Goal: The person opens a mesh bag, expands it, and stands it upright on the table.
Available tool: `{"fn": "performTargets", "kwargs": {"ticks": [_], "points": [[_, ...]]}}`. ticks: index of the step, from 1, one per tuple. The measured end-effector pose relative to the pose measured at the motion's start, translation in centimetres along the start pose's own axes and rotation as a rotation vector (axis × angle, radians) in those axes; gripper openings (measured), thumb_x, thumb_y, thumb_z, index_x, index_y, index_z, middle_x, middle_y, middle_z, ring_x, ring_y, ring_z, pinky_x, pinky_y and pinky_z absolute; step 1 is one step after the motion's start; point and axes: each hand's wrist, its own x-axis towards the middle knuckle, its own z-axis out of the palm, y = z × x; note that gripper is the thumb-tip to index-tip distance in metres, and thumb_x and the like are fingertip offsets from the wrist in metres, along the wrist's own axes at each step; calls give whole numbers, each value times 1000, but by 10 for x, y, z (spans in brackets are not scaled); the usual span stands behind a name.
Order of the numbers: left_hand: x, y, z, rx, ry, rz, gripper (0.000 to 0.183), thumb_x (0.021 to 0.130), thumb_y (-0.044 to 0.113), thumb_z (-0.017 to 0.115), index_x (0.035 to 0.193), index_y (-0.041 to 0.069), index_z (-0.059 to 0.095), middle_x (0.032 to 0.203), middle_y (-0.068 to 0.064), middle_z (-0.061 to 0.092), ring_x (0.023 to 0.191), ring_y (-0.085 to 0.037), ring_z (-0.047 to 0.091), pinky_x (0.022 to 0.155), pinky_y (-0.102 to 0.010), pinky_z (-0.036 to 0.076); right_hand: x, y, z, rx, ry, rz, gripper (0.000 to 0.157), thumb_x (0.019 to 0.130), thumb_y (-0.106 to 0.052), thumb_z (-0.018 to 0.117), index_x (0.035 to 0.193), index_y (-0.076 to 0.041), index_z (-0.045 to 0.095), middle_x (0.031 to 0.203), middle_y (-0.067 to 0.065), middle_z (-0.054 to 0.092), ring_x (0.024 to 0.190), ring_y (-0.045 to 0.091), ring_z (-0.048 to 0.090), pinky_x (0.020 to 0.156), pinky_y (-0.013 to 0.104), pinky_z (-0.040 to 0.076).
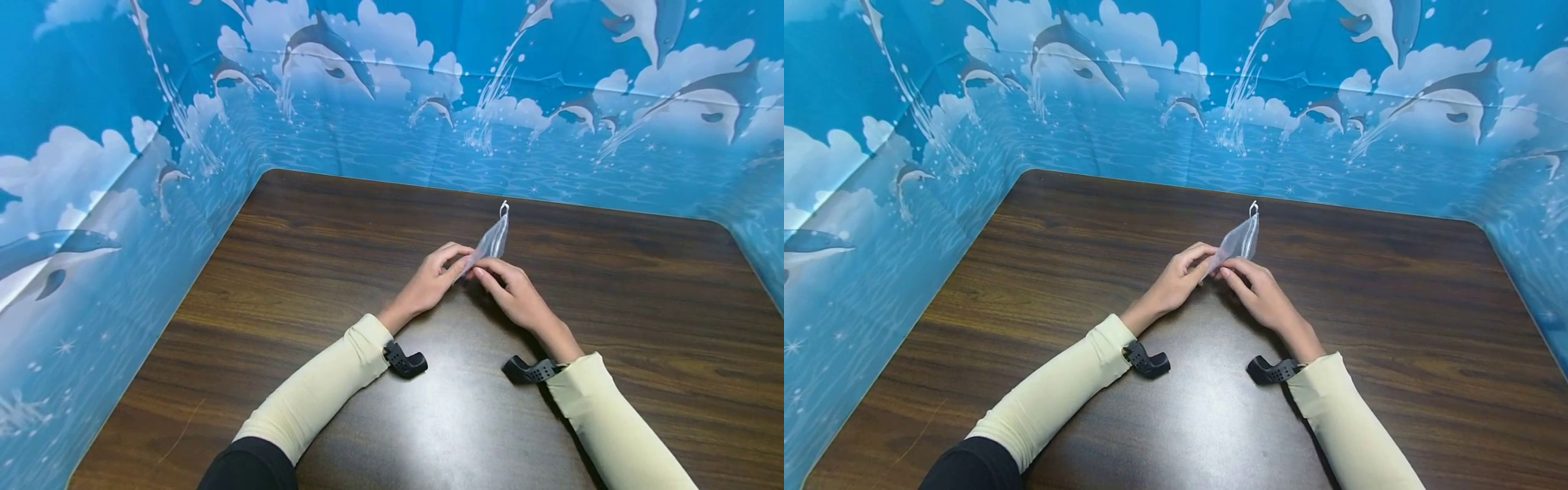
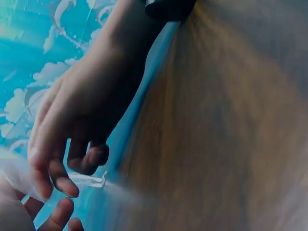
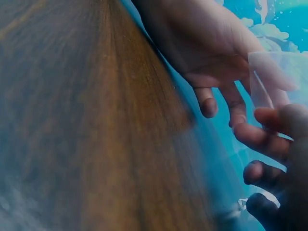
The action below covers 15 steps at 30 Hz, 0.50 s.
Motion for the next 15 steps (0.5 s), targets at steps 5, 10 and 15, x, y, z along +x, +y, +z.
{"fn": "performTargets", "kwargs": {"ticks": [5,10,15], "points": [[-1,4,6,-30,5,40,21,106,14,59,121,4,71,115,-11,68,94,-11,61,77,-24,53,-1,-2,0,0,76,16,27,108,-7,52,87,-6,68,70,3,57,65,4,47,62,22,39],[0,7,8,-17,20,36,15,105,7,59,113,0,70,110,-14,67,89,-9,58,68,-20,47,2,-6,2,-25,130,66,30,108,-20,57,82,-8,66,72,6,65,64,4,49,60,21,39],[-1,10,8,-77,-2,8,23,108,13,55,121,1,69,116,-14,68,93,-7,58,75,-20,49,2,-7,3,-40,184,91,16,104,-12,63,93,-1,66,79,12,69,70,2,52,64,18,40]]}}
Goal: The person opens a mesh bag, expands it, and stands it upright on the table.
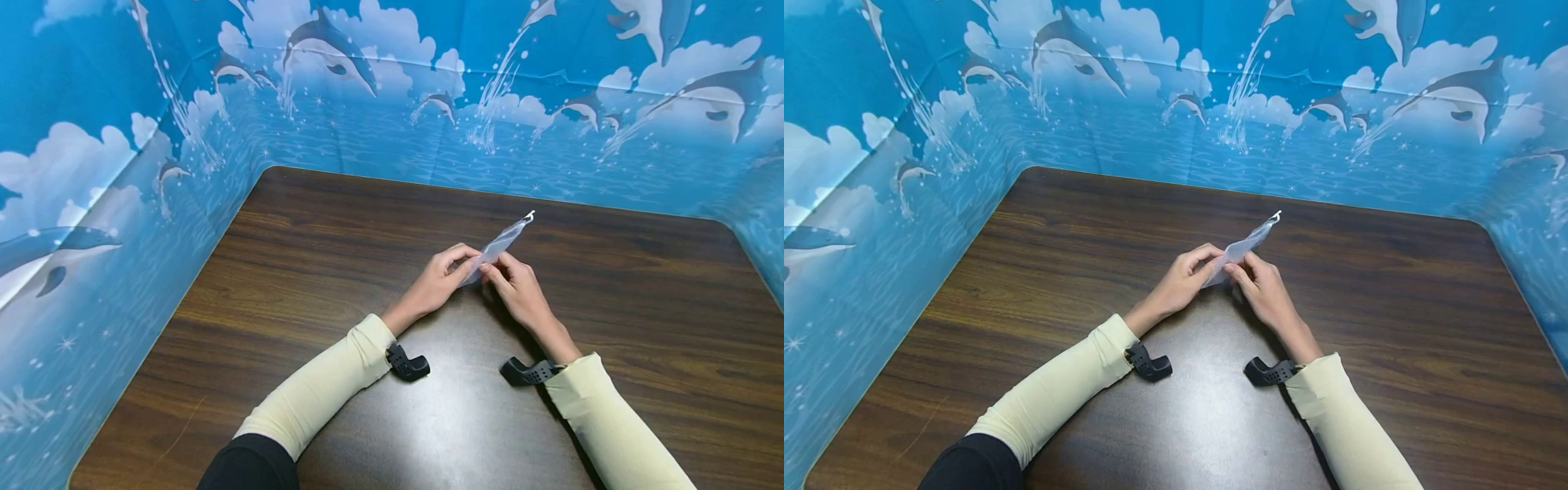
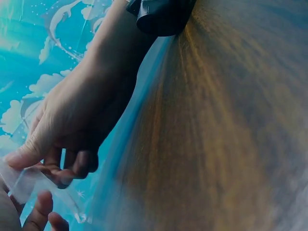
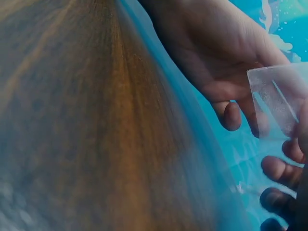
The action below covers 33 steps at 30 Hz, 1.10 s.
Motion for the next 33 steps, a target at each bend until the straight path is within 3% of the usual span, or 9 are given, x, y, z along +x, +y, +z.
{"fn": "performTargets", "kwargs": {"ticks": [3,6,13,18,22,27,33], "points": [[0,1,0,-13,8,11,21,107,15,59,119,3,71,114,-13,68,91,-6,57,75,-21,49,0,0,0,-24,30,-19,7,100,-1,64,102,4,68,89,18,74,81,-3,56,73,15,43],[1,2,0,-18,44,30,16,103,12,64,112,3,73,108,-13,69,87,-5,57,73,-22,49,0,-1,-1,-28,35,-20,11,98,2,64,107,5,70,96,19,76,89,-5,58,80,12,43],[1,5,1,-12,161,31,14,101,14,68,99,1,73,98,-13,69,79,-7,55,68,-20,46,1,-5,-3,31,-12,38,8,104,-5,61,100,-1,68,80,13,70,68,1,51,62,17,40],[1,7,3,11,218,23,15,102,15,68,98,1,72,92,-12,67,74,-7,54,65,-20,45,0,-8,-2,49,16,28,8,103,-7,63,97,-4,68,79,11,68,68,2,51,60,21,41],[1,7,5,-28,161,9,14,103,14,65,98,1,69,87,-11,64,70,-7,51,63,-21,41,-1,-8,-1,83,-19,-13,6,102,-7,64,96,-3,66,81,12,68,70,2,52,63,22,42],[1,7,6,-153,39,-21,12,106,9,59,105,-2,63,92,-13,66,76,-14,61,66,-21,44,-2,-7,0,137,-53,-39,9,102,-6,62,94,-3,64,81,13,67,68,3,51,62,21,42],[1,9,4,-196,16,-40,11,105,8,60,109,-1,63,93,-18,68,79,-26,66,69,-22,46,-3,-6,-2,165,-55,-27,11,105,-4,58,96,-3,65,79,14,64,66,5,49,60,21,41]]}}
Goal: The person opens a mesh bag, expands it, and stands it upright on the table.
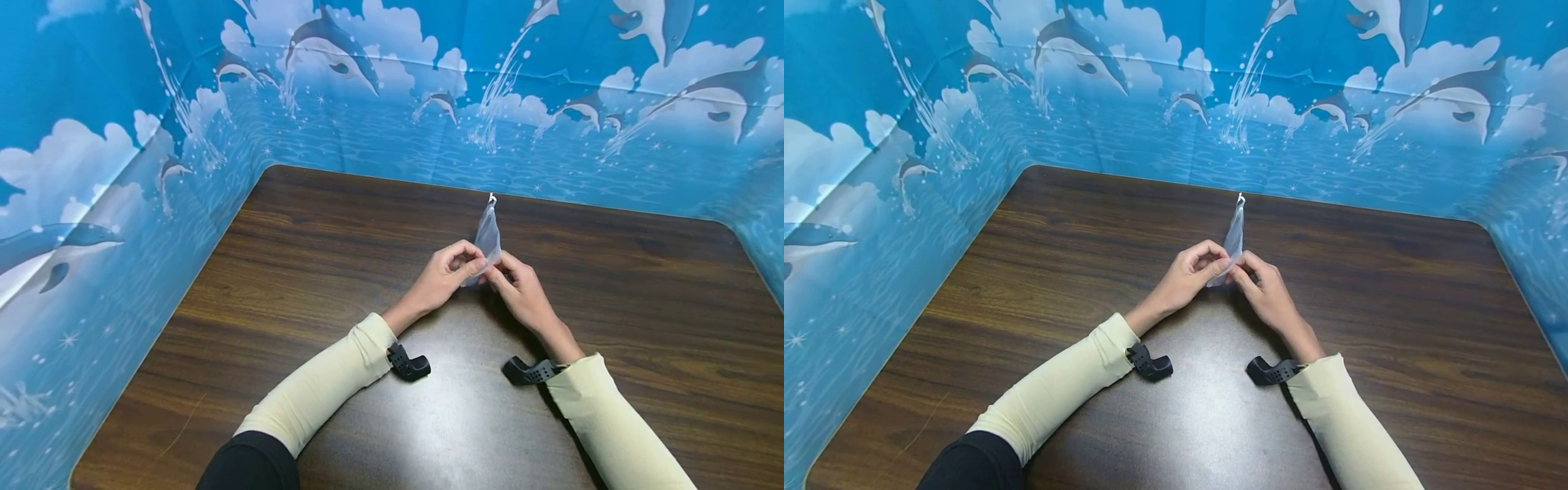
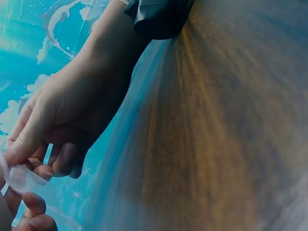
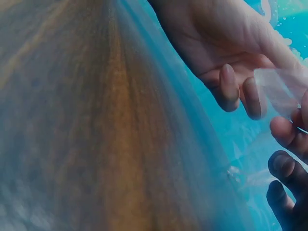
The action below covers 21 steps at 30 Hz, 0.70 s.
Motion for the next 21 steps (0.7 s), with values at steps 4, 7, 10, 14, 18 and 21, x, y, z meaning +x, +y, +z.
{"fn": "performTargets", "kwargs": {"ticks": [4,7,10,14,18,21], "points": [[1,0,0,29,25,15,10,103,9,63,104,-1,65,91,-19,69,72,-21,65,66,-23,45,-1,-2,-1,-7,-12,5,12,106,-4,56,100,-5,66,79,11,62,64,6,47,59,23,39],[1,2,0,63,61,32,11,103,10,64,102,0,66,93,-17,68,71,-10,59,64,-22,42,-1,-4,-1,-20,-3,2,14,106,-5,56,97,-7,67,76,9,61,63,5,46,58,23,38],[1,2,0,103,101,43,12,104,13,64,102,1,66,94,-14,67,71,-4,55,64,-22,41,0,-5,-1,-25,14,-14,17,105,-3,56,93,-8,66,76,8,61,64,5,47,60,22,38],[1,3,0,123,150,47,14,106,15,61,104,1,65,89,-7,62,69,-5,52,63,-21,41,2,-5,0,-27,43,-28,20,104,1,55,88,-8,65,76,7,63,66,5,49,63,22,39],[1,3,1,99,202,69,14,107,13,59,105,-1,61,88,-10,61,65,-6,53,60,-22,44,2,-17,0,-34,91,-14,22,103,2,55,84,-4,63,73,8,62,64,13,52,63,20,39],[1,4,2,99,252,87,14,107,12,58,105,-2,60,91,-16,65,63,-9,55,58,-21,46,2,-30,-1,-25,132,-3,23,103,3,54,81,0,61,70,12,61,62,23,52,61,19,37]]}}
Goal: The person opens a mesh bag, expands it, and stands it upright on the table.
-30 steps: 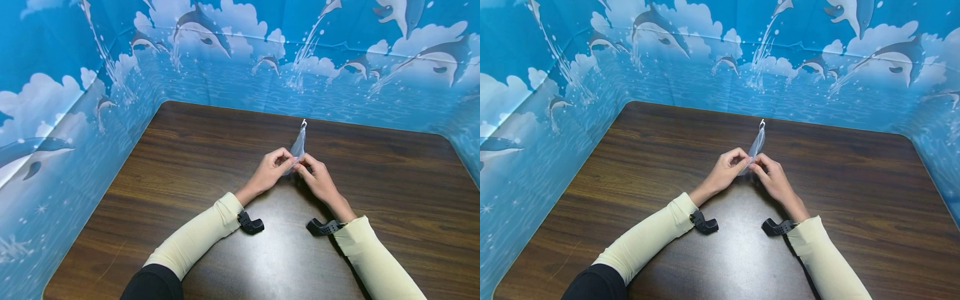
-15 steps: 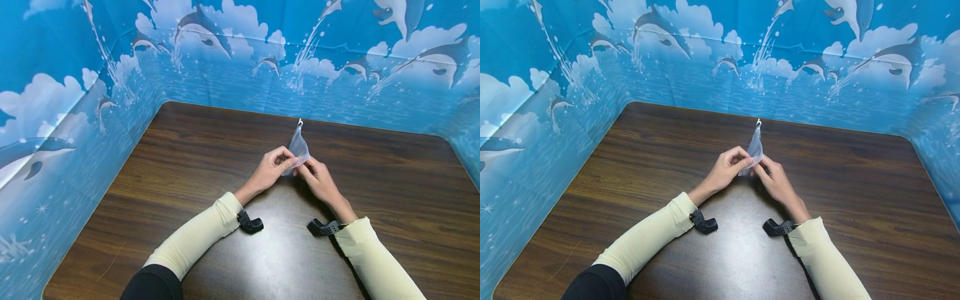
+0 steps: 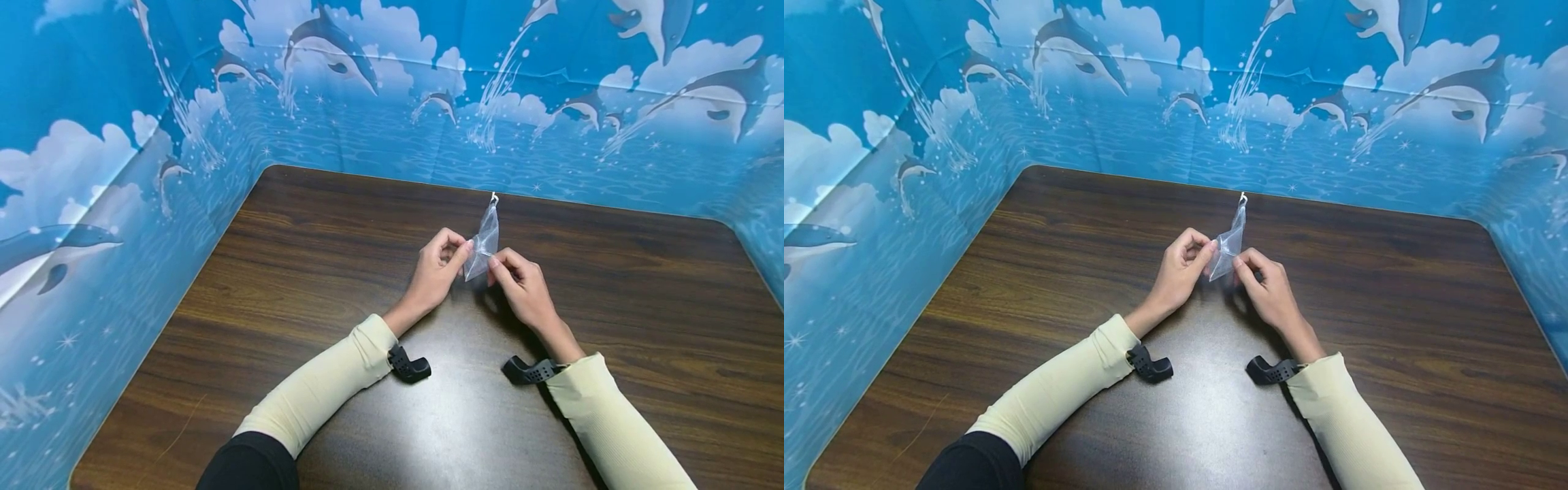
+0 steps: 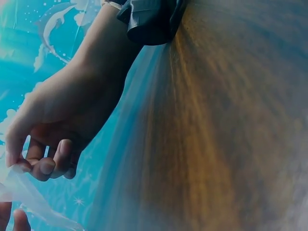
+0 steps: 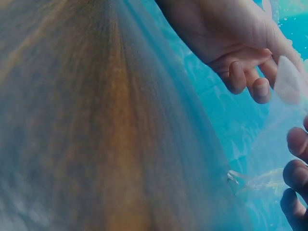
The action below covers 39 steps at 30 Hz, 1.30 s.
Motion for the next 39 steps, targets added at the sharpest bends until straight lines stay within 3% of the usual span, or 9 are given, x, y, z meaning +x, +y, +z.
{"fn": "performTargets", "kwargs": {"ticks": [4,9,14,20,25,28,33,36,39], "points": [[-1,2,1,41,34,9,16,106,15,60,106,-1,61,93,-18,69,66,-16,60,57,-21,47,1,6,0,-2,36,18,23,102,2,55,80,2,61,68,13,61,60,22,51,59,20,36],[-2,3,1,124,10,33,16,104,16,65,113,3,67,101,-14,74,82,-18,66,67,-21,50,1,23,0,-15,63,26,23,102,-1,56,80,-2,62,67,11,61,60,12,51,60,19,38],[-1,4,2,168,7,77,13,101,12,69,109,3,73,97,-12,77,77,-13,62,71,-22,49,1,28,-1,39,117,-32,5,99,-2,59,101,3,60,83,9,63,73,11,57,68,17,42],[-2,6,3,247,-29,138,6,99,8,70,102,5,74,90,-8,74,70,-8,56,65,-21,45,3,30,-2,5,174,-177,44,87,7,70,127,8,53,100,15,60,75,12,47,67,28,39],[-3,8,3,376,-28,185,4,99,11,71,100,8,73,86,-3,70,65,-6,49,60,-19,39,4,27,-2,-61,234,-219,26,86,14,72,110,7,66,89,16,62,74,13,49,68,23,40],[-4,8,3,426,-15,171,6,99,17,72,102,12,73,87,-1,70,67,-7,51,61,-19,40,3,26,-2,-63,273,-218,16,87,15,69,101,8,66,88,14,63,76,7,51,72,18,42],[-5,8,4,509,-54,81,13,96,29,75,102,17,73,92,2,68,73,-9,55,63,-19,40,2,25,-2,-58,314,-182,15,88,13,65,102,11,60,94,15,64,82,-3,54,78,14,46],[-6,7,4,552,-76,57,11,96,28,75,96,17,73,92,2,66,75,-9,56,63,-19,39,3,27,-3,-68,303,-153,18,90,11,64,107,11,58,95,17,64,83,-3,55,78,15,47],[-6,6,3,597,-50,64,10,97,24,74,92,17,70,92,1,65,77,-9,57,64,-20,41,4,30,-5,-118,274,-141,25,92,5,65,117,7,61,94,17,65,81,4,54,81,18,42]]}}
